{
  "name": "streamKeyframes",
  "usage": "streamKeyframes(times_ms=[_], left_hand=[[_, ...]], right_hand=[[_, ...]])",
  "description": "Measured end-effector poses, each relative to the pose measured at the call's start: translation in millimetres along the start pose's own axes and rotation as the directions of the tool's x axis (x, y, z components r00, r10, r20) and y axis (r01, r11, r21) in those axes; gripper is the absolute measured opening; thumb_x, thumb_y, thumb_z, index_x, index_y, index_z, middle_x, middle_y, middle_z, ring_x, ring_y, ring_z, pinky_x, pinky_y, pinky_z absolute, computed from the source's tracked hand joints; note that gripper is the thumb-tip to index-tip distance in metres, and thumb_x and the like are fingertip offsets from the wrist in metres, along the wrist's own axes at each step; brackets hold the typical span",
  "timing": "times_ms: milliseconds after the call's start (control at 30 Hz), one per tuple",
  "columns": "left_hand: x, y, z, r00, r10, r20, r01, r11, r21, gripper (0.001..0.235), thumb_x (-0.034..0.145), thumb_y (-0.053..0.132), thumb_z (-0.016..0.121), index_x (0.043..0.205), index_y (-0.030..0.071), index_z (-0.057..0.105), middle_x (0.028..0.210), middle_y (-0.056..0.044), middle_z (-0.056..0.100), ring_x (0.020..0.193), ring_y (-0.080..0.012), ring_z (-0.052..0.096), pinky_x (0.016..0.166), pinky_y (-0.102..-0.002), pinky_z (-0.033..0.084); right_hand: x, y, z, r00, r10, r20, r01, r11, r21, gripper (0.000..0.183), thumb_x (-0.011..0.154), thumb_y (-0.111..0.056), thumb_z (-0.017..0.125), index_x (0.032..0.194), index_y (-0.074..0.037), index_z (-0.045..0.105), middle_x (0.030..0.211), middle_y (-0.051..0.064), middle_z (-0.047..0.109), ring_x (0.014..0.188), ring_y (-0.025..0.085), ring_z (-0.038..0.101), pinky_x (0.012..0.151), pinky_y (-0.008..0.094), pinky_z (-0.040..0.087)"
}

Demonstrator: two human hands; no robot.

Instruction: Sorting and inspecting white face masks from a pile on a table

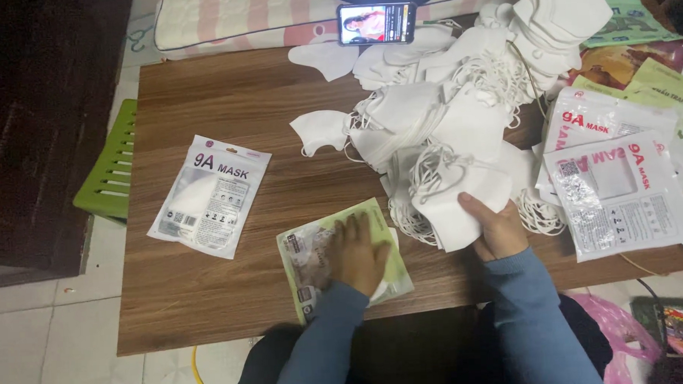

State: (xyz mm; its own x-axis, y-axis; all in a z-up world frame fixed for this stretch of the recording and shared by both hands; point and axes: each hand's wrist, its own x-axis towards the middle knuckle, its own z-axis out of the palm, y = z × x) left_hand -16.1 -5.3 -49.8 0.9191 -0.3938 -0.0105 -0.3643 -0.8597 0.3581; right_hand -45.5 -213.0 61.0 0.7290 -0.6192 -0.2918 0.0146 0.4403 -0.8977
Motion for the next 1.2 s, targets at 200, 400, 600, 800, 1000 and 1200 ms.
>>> streamKeyframes(times_ms=[200,400,600,800,1000,1200], left_hand=[[-11,43,-37,0.959,-0.053,0.28,0.068,0.997,-0.042,0.11,0.09,0.069,0.059,0.164,0.01,0.004,0.162,-0.036,0.012,0.149,-0.0615,0.004,0.117,-0.069,0.016],[-3,31,-16,0.937,-0.15,0.315,0.121,0.987,0.109,0.113,0.087,0.038,0.075,0.164,0.013,-0.004,0.158,-0.031,0.027,0.15,-0.0524,0.019,0.119,-0.06,0.017],[-4,2,-31,0.962,-0.242,0.126,0.257,0.959,-0.118,0.067,0.095,0.016,0.051,0.159,0.012,0.032,0.104,-0.018,0.073,0.1,-0.0363,0.073,0.08,-0.046,0.06],[14,-30,15,0.938,-0.29,-0.19,0.217,0.919,-0.33,0.039,0.099,0.023,0.051,0.135,0.019,0.066,0.104,-0.02,0.077,0.097,-0.0372,0.075,0.082,-0.046,0.061],[8,2,-34,0.958,-0.233,0.167,0.279,0.893,-0.352,0.043,0.095,0.017,0.06,0.135,0.0,0.061,0.097,-0.026,0.075,0.091,-0.0361,0.076,0.074,-0.047,0.065],[14,-12,-27,0.911,-0.342,0.232,0.412,0.799,-0.438,0.033,0.093,0.029,0.063,0.119,0.01,0.071,0.096,-0.014,0.076,0.094,-0.0317,0.075,0.081,-0.047,0.061]], right_hand=[[0,3,1,1.0,0.019,0.021,-0.019,1.0,-0.006,0.042,0.075,-0.004,0.086,0.112,-0.008,0.067,0.099,0.013,0.075,0.091,0.031,0.076,0.086,0.049,0.062],[1,4,-3,1.0,0.0,0.028,0.0,1.0,-0.017,0.039,0.077,-0.005,0.085,0.112,-0.008,0.068,0.099,0.015,0.075,0.091,0.031,0.076,0.085,0.049,0.063],[10,9,-14,0.998,-0.018,0.057,0.017,1.0,0.007,0.038,0.078,-0.006,0.085,0.113,-0.009,0.068,0.101,0.015,0.075,0.092,0.031,0.076,0.086,0.05,0.062],[0,11,-15,0.99,0.074,0.12,-0.083,0.993,0.08,0.046,0.082,-0.008,0.078,0.124,-0.01,0.063,0.11,0.014,0.073,0.101,0.03,0.074,0.095,0.052,0.059],[-9,93,-12,0.843,0.474,0.253,-0.507,0.858,0.08,0.036,0.085,-0.012,0.075,0.119,-0.006,0.069,0.11,0.014,0.075,0.099,0.029,0.07,0.099,0.049,0.052],[-11,164,-3,0.756,0.55,0.354,-0.604,0.795,0.053,0.044,0.083,-0.011,0.076,0.126,-0.001,0.067,0.111,0.02,0.075,0.094,0.035,0.073,0.095,0.051,0.054]])
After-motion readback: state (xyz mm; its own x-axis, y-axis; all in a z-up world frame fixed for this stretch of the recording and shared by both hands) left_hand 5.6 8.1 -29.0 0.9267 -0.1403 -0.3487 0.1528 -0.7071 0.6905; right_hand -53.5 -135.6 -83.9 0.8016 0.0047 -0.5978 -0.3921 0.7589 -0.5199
